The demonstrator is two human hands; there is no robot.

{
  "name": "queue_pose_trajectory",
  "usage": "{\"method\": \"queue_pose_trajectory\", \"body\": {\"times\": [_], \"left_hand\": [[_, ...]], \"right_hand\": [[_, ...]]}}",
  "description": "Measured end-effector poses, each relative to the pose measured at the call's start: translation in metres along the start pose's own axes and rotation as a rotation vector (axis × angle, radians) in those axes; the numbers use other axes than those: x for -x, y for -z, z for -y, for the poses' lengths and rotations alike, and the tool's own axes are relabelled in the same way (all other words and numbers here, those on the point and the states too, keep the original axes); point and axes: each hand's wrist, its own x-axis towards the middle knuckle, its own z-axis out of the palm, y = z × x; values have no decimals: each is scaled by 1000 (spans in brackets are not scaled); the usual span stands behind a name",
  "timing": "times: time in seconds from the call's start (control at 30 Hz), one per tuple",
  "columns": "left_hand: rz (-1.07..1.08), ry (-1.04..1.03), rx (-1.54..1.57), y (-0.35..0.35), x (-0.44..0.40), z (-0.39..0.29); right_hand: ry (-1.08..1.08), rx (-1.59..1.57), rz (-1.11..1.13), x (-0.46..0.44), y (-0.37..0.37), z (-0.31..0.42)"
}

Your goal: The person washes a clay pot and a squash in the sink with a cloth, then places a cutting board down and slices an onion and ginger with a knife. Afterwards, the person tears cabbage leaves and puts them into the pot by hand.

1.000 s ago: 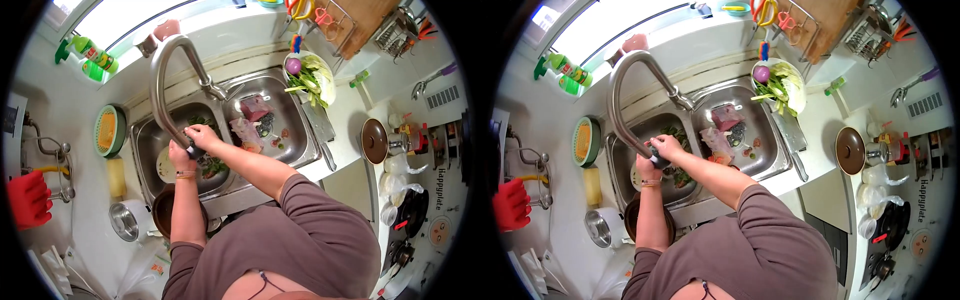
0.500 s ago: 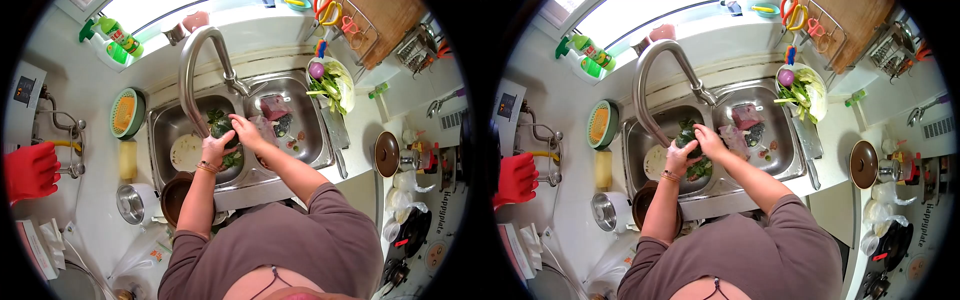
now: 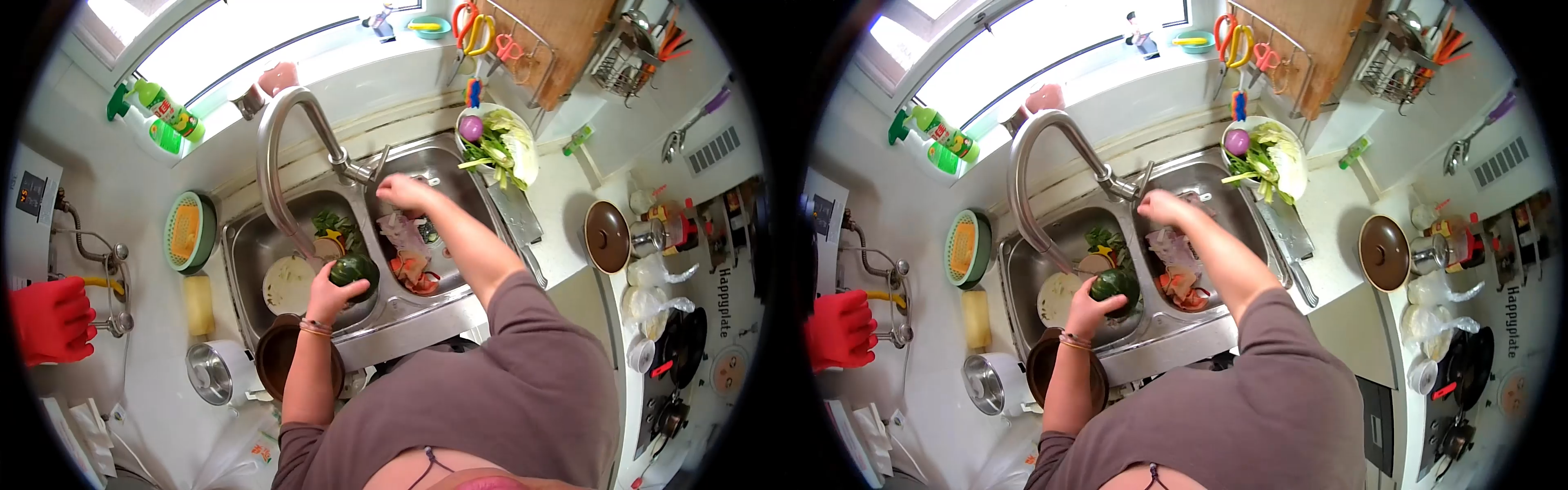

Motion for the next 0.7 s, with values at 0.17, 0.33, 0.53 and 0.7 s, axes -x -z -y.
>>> {"method": "queue_pose_trajectory", "body": {"times": [0.17, 0.33, 0.53, 0.7], "left_hand": [[-112, -166, -230, -34, -29, 30], [42, -14, 130, -78, -35, -9], [222, 122, 212, -133, -28, -39], [234, 87, 189, -188, -22, -62]], "right_hand": [[36, -278, 133, 70, -54, -38], [352, 21, -24, 126, -62, -36], [289, 180, -205, 173, -31, -53], [335, 228, -360, 202, 6, -87]]}}
